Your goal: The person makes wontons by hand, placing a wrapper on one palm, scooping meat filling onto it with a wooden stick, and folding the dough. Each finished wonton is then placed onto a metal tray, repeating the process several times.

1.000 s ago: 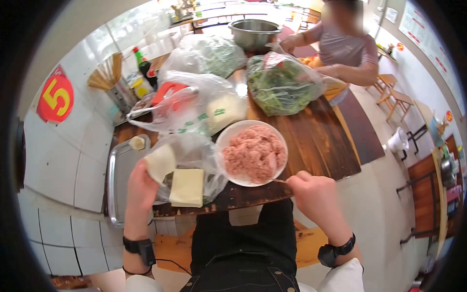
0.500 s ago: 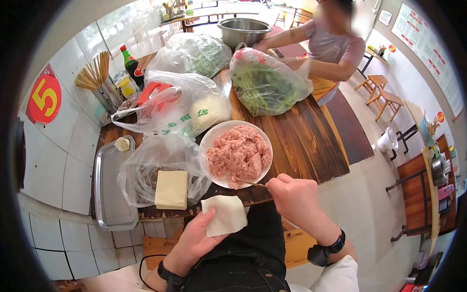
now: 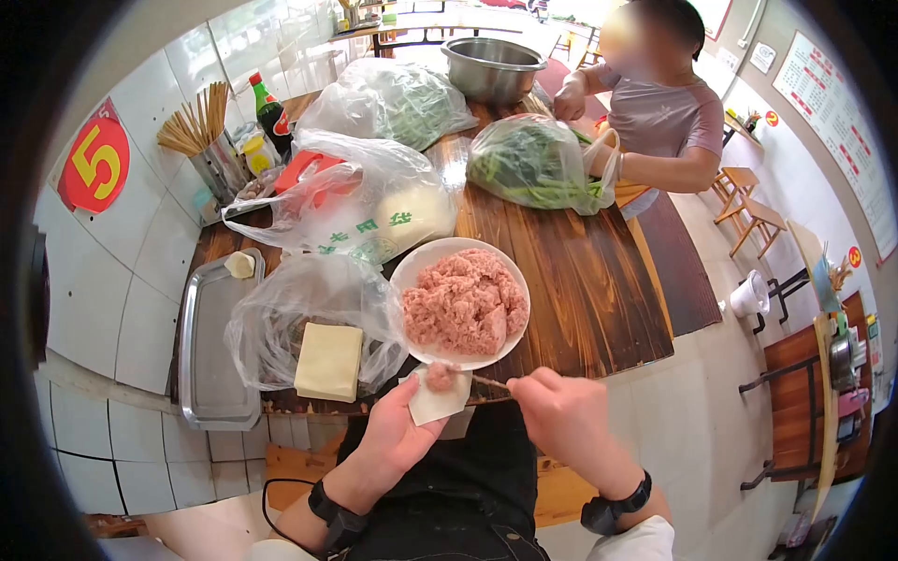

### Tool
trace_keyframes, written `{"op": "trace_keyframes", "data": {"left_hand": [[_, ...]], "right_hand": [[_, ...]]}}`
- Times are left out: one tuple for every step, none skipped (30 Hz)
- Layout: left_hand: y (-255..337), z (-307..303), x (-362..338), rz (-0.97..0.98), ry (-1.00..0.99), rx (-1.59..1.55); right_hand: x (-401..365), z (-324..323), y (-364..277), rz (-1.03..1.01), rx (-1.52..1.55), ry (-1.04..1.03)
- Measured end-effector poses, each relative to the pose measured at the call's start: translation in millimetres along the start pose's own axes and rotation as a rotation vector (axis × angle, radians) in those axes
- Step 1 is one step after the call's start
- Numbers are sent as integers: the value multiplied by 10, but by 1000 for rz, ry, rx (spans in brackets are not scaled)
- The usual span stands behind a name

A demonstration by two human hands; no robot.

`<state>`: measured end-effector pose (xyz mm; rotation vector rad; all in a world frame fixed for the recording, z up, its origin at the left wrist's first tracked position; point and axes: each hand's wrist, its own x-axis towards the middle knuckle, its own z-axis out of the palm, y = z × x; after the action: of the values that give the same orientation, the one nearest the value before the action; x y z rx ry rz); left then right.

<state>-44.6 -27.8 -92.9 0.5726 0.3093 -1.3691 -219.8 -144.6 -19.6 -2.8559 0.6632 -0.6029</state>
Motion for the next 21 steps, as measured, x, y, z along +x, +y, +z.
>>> {"op": "trace_keyframes", "data": {"left_hand": [[2,-11,9,-6,-16,-12],[11,-2,2,-4,-15,-16],[27,19,-11,-19,-11,-23],[39,29,-16,-33,-7,-28],[36,25,-14,-31,-7,-30],[29,18,-14,-39,20,-34],[33,11,-19,-43,48,-37],[43,3,-34,-36,49,-34],[48,-4,-58,-30,45,-10],[51,-8,-86,-26,42,14],[68,-11,-127,-25,45,17],[96,-16,-183,-21,30,52],[115,-11,-227,-17,14,87],[122,3,-251,-17,14,86],[128,23,-268,0,-15,114],[134,48,-284,18,-44,143],[148,92,-300,17,-45,148],[170,152,-307,22,-70,152],[184,203,-308,28,-97,155],[191,233,-309,29,-100,162],[200,258,-310,21,-119,164]], "right_hand": [[-59,17,-35,-14,-24,17],[-126,39,-73,-28,-48,34],[-205,128,-104,-54,-37,79],[-260,194,-107,-56,-37,79],[-306,250,-108,-33,-39,106],[-335,281,-111,-11,-41,134],[-344,274,-117,12,-35,142],[-344,257,-92,8,-29,145],[-359,229,-44,35,14,135],[-382,194,6,64,57,123],[-394,147,55,114,145,99],[-382,131,46,116,148,99],[-368,113,37,175,246,146],[-346,92,33,234,342,195],[-313,75,19,233,342,197],[-274,66,-8,211,407,190],[-242,68,-31,189,472,183],[-217,74,-42,191,473,189],[-190,78,-45,78,363,228],[-164,79,-46,-34,250,267],[-138,78,-48,-32,250,274]]}}
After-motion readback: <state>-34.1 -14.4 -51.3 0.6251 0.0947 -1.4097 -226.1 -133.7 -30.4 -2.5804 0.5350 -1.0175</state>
